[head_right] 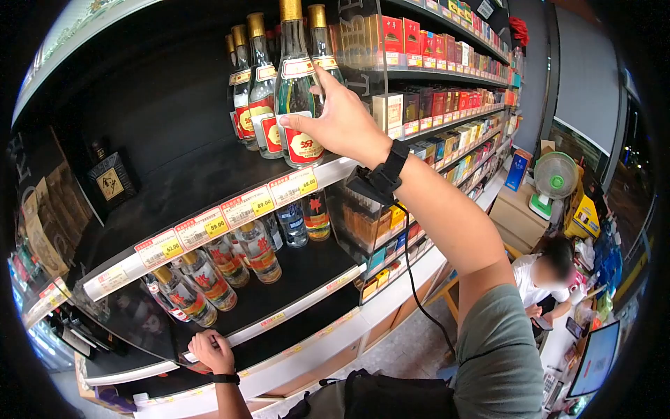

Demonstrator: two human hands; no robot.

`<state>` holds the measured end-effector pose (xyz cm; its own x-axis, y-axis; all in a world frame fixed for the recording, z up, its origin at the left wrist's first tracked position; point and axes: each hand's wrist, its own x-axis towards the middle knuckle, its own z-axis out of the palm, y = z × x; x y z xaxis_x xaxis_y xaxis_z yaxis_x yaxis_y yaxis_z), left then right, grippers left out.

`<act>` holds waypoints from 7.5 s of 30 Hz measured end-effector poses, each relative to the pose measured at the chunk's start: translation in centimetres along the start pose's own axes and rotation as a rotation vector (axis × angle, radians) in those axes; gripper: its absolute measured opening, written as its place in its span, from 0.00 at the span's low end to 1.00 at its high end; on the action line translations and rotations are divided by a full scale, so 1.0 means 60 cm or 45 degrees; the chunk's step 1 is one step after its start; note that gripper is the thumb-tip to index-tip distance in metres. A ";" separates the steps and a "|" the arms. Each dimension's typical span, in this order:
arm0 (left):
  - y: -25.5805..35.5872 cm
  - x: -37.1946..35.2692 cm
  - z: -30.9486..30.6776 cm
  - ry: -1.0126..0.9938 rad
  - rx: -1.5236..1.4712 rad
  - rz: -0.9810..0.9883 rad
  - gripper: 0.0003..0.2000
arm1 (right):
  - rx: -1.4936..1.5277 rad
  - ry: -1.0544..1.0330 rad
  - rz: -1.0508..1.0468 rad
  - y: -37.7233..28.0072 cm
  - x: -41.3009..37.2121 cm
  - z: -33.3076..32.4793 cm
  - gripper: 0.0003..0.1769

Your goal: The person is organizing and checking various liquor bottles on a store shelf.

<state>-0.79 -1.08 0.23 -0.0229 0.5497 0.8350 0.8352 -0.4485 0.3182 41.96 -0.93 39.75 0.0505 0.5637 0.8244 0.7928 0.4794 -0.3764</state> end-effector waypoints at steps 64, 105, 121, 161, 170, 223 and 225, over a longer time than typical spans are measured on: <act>0.062 0.015 -0.084 0.252 -2.134 -1.135 0.13 | -0.083 -0.214 -0.179 0.159 -0.576 0.299 0.10; 0.160 0.019 -0.102 -1.657 -0.738 -0.518 0.13 | -0.045 -0.095 -0.291 0.186 -0.589 0.325 0.14; 0.118 0.099 -0.136 0.735 -2.336 -0.746 0.37 | -0.011 -0.068 -0.307 0.192 -0.594 0.331 0.17; -0.043 0.224 0.000 0.022 -0.575 -0.429 0.31 | -0.141 -0.033 -0.316 0.195 -0.601 0.338 0.18; -0.036 0.223 -0.011 -0.095 -0.725 -0.416 0.23 | -0.156 -0.022 -0.280 0.195 -0.604 0.337 0.18; 0.044 0.295 -0.028 -0.058 -0.870 -0.322 0.17 | -0.307 -0.001 -0.154 0.159 -0.594 0.345 0.11; 0.052 0.296 -0.034 -0.100 -0.812 -0.293 0.16 | -0.331 -0.012 -0.156 0.156 -0.593 0.344 0.11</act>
<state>0.27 5.82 16.98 -0.1012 0.7192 0.6874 0.3259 -0.6289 0.7059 35.08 -2.62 -1.84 -0.0601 0.5191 0.8526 0.9217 0.3567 -0.1522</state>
